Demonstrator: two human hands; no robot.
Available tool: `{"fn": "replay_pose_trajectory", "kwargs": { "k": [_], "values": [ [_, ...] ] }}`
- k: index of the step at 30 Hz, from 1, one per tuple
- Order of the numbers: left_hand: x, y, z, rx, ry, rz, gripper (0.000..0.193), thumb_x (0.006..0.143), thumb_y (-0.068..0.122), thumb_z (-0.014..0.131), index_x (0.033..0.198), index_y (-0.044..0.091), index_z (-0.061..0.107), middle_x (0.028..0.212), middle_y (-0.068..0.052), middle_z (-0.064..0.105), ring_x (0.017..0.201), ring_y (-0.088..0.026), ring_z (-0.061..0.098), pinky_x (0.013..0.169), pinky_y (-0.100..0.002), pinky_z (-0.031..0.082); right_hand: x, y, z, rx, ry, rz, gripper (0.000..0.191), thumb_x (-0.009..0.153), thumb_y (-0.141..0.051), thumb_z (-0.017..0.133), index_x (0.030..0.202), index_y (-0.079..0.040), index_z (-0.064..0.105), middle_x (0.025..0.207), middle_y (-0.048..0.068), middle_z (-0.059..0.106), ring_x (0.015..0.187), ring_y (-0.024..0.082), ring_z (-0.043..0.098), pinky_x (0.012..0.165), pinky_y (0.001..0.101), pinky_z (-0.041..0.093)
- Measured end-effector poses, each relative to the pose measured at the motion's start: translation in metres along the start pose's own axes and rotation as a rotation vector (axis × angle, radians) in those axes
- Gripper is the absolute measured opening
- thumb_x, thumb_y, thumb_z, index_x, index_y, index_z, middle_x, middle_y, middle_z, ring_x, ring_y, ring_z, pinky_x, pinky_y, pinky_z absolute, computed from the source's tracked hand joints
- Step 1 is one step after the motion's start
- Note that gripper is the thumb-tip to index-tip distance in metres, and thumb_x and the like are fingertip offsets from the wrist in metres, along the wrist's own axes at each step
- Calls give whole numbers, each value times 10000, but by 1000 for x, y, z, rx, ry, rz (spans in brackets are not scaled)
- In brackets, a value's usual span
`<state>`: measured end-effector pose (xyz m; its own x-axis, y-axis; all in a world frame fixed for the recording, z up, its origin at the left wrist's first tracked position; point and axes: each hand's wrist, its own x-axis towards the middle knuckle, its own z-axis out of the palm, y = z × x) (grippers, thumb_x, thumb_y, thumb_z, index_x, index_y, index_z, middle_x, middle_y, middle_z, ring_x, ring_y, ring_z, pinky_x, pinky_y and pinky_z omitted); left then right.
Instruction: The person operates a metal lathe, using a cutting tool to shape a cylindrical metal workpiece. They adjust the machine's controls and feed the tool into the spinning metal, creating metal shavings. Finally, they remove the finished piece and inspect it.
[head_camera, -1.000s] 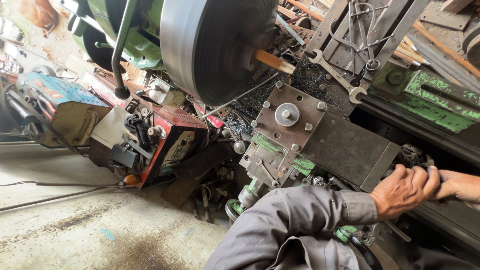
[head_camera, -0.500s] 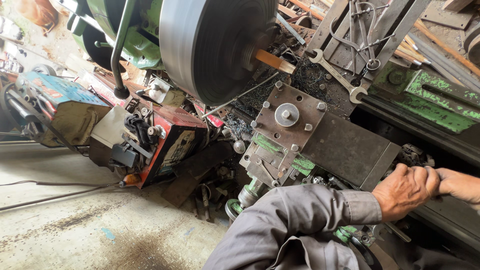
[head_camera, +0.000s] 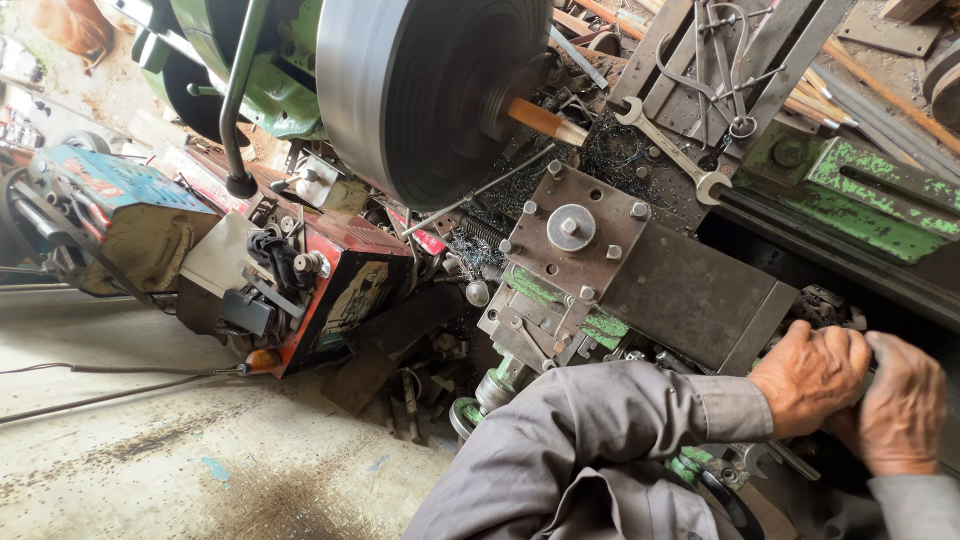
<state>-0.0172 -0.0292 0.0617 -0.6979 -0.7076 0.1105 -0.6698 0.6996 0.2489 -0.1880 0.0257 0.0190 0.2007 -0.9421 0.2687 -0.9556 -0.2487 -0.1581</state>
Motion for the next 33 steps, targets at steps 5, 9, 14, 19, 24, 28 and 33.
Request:
{"fn": "replay_pose_trajectory", "kwargs": {
  "k": [5,9,14,19,24,28,33],
  "values": [
    [1,-1,0,-14,-17,2,511,724,285,690,1151,11,635,1020,-58,619,942,-183,609,741,-368,451,-10,-11,4,131,84,-31,855,750,-308,827,1397,48,395,1273,247,555,1242,398,544,1120,483,426],
    [7,-1,-1,-12,-71,34,455,655,312,696,1047,81,688,1026,-35,631,957,-186,617,767,-402,480,-17,-10,14,132,112,-21,807,804,-283,844,1396,27,393,1273,241,541,1297,415,537,1182,507,418],
    [12,-2,-6,-38,-243,51,400,696,374,714,1017,136,724,1087,-49,646,997,-195,629,812,-413,512,-20,-10,21,237,151,-2,757,841,-274,828,1393,4,390,1314,223,531,1330,412,516,1224,514,394],
    [26,-6,-9,-111,-405,75,488,634,448,745,1022,154,737,1104,-54,653,1018,-207,638,815,-432,529,-18,-17,16,282,184,-18,824,827,-274,840,1455,4,386,1399,233,518,1405,436,522,1220,539,395],
    [42,-9,-11,-180,-580,37,526,684,408,726,1133,135,711,1162,-32,677,1056,-171,682,832,-370,554,-13,-21,14,217,175,-23,851,814,-314,836,1449,17,378,1443,233,505,1396,433,518,1266,547,410],
    [49,-12,-18,-241,-650,-4,526,690,372,720,1160,135,716,1172,-21,706,1086,-159,707,851,-330,576,-12,-25,15,245,184,-14,775,902,-331,808,1460,3,386,1407,218,510,1412,411,510,1256,515,411],
    [52,-12,-22,-300,-715,-31,483,678,333,706,1119,142,748,1137,-14,739,1073,-152,733,829,-318,607,-15,-32,17,261,176,51,731,956,-388,789,1453,-8,411,1354,170,506,1335,350,502,1174,464,406]
  ]
}}
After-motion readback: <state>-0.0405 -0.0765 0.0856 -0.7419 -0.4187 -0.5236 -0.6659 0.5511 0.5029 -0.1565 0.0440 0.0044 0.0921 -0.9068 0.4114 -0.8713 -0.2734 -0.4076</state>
